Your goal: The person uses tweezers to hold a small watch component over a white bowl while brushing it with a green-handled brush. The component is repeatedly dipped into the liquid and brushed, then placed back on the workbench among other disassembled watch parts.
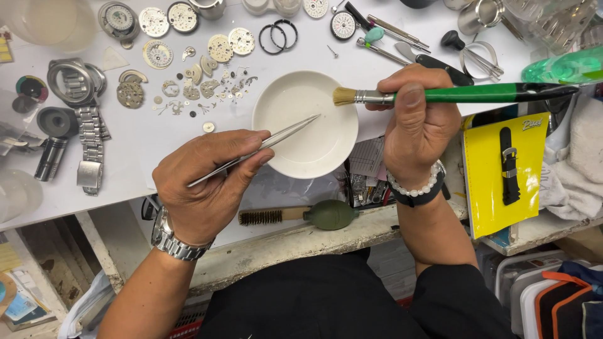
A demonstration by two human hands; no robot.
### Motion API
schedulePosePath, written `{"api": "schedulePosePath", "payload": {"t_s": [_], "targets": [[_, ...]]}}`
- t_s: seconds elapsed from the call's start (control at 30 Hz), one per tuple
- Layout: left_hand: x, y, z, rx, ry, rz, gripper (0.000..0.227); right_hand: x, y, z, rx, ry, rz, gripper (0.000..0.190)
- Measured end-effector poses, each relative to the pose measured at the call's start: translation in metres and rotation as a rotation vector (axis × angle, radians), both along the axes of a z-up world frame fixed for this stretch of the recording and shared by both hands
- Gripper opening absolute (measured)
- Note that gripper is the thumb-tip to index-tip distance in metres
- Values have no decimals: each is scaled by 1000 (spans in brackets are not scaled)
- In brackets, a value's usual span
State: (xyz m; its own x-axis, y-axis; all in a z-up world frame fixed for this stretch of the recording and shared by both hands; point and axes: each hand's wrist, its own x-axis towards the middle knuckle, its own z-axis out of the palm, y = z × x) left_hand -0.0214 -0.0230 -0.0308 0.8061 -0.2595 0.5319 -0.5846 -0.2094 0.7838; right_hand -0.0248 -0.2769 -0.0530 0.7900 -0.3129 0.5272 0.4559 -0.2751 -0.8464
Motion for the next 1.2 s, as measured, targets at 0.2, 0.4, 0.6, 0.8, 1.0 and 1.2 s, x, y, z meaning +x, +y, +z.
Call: {"api": "schedulePosePath", "payload": {"t_s": [0.2,0.4,0.6,0.8,1.0,1.2], "targets": [[-2,7,0,-27,-11,-4,20,4,9,26,-509,-44,320,20],[-5,8,3,-49,-15,16,17,11,11,34,-603,-60,293,18],[-7,10,1,-64,-19,43,20,8,11,27,-521,-18,249,17],[1,31,-4,-150,-71,94,21,5,13,7,-122,105,-43,37],[14,41,2,-37,-70,236,19,6,14,3,-75,119,-56,37],[18,40,0,58,-115,275,16,5,13,1,-85,104,-60,38]]}}
